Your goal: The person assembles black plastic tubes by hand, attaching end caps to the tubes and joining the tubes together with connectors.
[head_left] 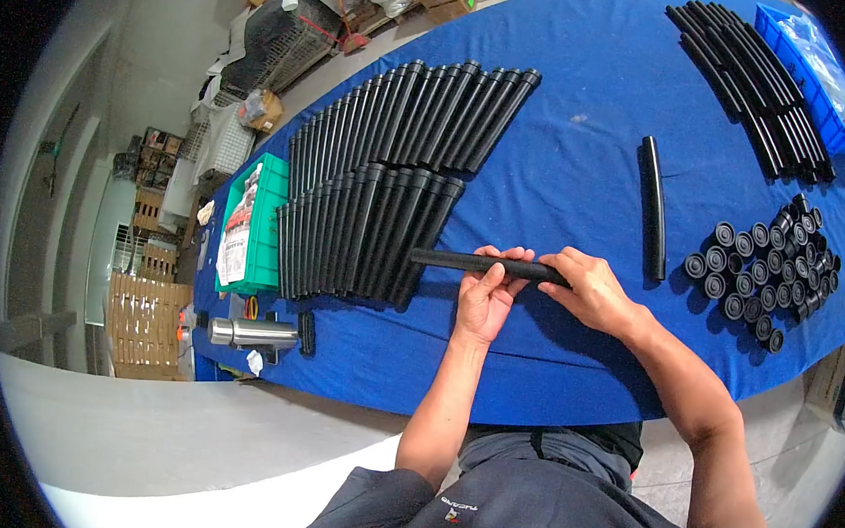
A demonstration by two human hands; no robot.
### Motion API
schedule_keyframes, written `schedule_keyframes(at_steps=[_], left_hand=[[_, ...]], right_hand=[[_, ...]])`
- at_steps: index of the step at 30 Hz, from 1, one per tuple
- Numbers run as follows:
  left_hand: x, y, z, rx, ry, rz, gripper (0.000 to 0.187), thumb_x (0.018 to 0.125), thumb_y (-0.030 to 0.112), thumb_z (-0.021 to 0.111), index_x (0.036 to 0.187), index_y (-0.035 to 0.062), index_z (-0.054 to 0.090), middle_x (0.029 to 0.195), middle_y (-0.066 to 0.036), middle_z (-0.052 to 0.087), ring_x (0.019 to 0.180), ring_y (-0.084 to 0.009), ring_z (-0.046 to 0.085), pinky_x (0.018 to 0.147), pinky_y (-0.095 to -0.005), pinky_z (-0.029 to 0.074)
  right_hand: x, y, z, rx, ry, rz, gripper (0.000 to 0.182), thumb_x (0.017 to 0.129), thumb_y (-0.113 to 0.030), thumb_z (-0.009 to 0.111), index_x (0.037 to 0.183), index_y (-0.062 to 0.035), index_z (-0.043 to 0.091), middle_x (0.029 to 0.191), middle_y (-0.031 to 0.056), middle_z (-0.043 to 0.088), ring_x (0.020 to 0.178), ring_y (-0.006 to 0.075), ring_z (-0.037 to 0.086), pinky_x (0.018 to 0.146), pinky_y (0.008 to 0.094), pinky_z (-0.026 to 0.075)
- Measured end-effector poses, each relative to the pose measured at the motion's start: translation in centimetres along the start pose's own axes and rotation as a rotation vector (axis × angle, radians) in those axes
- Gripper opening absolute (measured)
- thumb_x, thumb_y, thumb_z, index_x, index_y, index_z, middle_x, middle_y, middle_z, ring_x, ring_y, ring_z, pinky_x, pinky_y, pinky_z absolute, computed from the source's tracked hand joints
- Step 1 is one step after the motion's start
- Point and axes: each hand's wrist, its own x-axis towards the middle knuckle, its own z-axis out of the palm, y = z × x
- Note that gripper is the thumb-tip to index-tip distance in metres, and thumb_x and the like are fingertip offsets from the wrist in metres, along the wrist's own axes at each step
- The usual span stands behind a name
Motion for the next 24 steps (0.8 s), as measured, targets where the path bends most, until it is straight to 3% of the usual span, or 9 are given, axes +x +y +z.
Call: schedule_keyframes(at_steps=[6, 9, 13, 14, 17, 18, 21, 22, 24], left_hand=[[0.1, 0.0, -1.0, -0.041, -0.032, -0.021, 0.025, 0.096, 0.002, 0.065, 0.118, 0.0101, 0.060, 0.126, -0.020, 0.066, 0.126, -0.0363, 0.060, 0.104, -0.0517, 0.055], [0.1, 0.0, -0.3, -0.020, -0.025, -0.015, 0.026, 0.095, 0.001, 0.066, 0.118, 0.0102, 0.059, 0.125, -0.020, 0.066, 0.126, -0.0361, 0.060, 0.104, -0.0511, 0.055], [0.2, 0.0, -0.6, -0.038, 0.010, -0.033, 0.027, 0.094, 0.007, 0.069, 0.120, 0.0097, 0.061, 0.128, -0.020, 0.066, 0.128, -0.0371, 0.059, 0.106, -0.0519, 0.053], [0.2, -0.1, -1.0, -0.033, -0.008, -0.025, 0.026, 0.095, 0.008, 0.069, 0.120, 0.0095, 0.061, 0.128, -0.020, 0.066, 0.128, -0.0372, 0.059, 0.106, -0.0521, 0.053], [0.2, 0.0, -1.4, -0.008, -0.037, -0.007, 0.024, 0.096, 0.010, 0.067, 0.119, 0.0093, 0.062, 0.129, -0.020, 0.065, 0.128, -0.0375, 0.058, 0.106, -0.0524, 0.053], [0.1, 0.0, -0.9, 0.001, -0.026, -0.006, 0.023, 0.097, 0.011, 0.067, 0.119, 0.0093, 0.062, 0.128, -0.020, 0.065, 0.128, -0.0376, 0.058, 0.106, -0.0522, 0.053], [0.4, 0.1, -0.6, -0.028, 0.004, -0.026, 0.022, 0.097, 0.012, 0.066, 0.119, 0.0091, 0.063, 0.129, -0.020, 0.065, 0.128, -0.0379, 0.058, 0.106, -0.0518, 0.053], [0.3, 0.1, -0.7, -0.048, 0.017, -0.034, 0.021, 0.097, 0.012, 0.066, 0.118, 0.0091, 0.063, 0.129, -0.020, 0.065, 0.128, -0.0380, 0.058, 0.106, -0.0516, 0.053], [0.2, 0.0, -1.2, -0.047, -0.009, -0.026, 0.021, 0.098, 0.012, 0.065, 0.118, 0.0088, 0.063, 0.129, -0.021, 0.065, 0.129, -0.0381, 0.058, 0.107, -0.0516, 0.052]], right_hand=[[0.0, 0.0, 0.0, 0.032, 0.039, -0.033, 0.034, 0.086, -0.019, 0.076, 0.112, -0.0007, 0.065, 0.090, 0.0178, 0.065, 0.083, 0.0368, 0.066, 0.072, 0.0436, 0.055], [1.4, -1.9, -2.7, 0.557, -0.354, 0.671, 0.035, 0.084, -0.018, 0.077, 0.113, -0.0014, 0.065, 0.091, 0.0185, 0.064, 0.085, 0.0381, 0.066, 0.073, 0.0440, 0.055], [0.5, 0.5, 0.1, -0.106, 0.175, -0.199, 0.031, 0.089, -0.021, 0.074, 0.110, 0.0014, 0.068, 0.074, 0.0113, 0.066, 0.066, 0.0217, 0.068, 0.061, 0.0378, 0.055], [0.3, 0.9, 0.3, -0.063, 0.167, -0.192, 0.031, 0.089, -0.020, 0.074, 0.111, 0.0008, 0.068, 0.075, 0.0109, 0.066, 0.066, 0.0212, 0.068, 0.061, 0.0376, 0.054], [1.3, -2.1, -2.9, 0.420, -0.314, 0.567, 0.034, 0.084, -0.012, 0.077, 0.114, -0.0007, 0.066, 0.088, 0.0147, 0.065, 0.075, 0.0311, 0.067, 0.066, 0.0399, 0.055], [1.2, -1.8, -2.7, 0.434, -0.286, 0.577, 0.036, 0.084, -0.013, 0.078, 0.115, -0.0006, 0.065, 0.087, 0.0150, 0.065, 0.075, 0.0319, 0.068, 0.066, 0.0403, 0.055], [0.8, 0.7, 0.1, -0.133, 0.223, -0.255, 0.030, 0.090, -0.017, 0.075, 0.111, 0.0021, 0.067, 0.071, 0.0061, 0.064, 0.058, 0.0149, 0.063, 0.053, 0.0318, 0.051], [0.7, 0.7, 0.3, -0.167, 0.224, -0.274, 0.030, 0.090, -0.017, 0.075, 0.111, 0.0022, 0.066, 0.072, 0.0060, 0.063, 0.058, 0.0147, 0.062, 0.052, 0.0321, 0.050], [0.8, -0.5, -1.5, 0.158, -0.108, 0.208, 0.033, 0.087, -0.017, 0.075, 0.113, -0.0002, 0.065, 0.085, 0.0141, 0.064, 0.075, 0.0281, 0.065, 0.065, 0.0407, 0.053]])
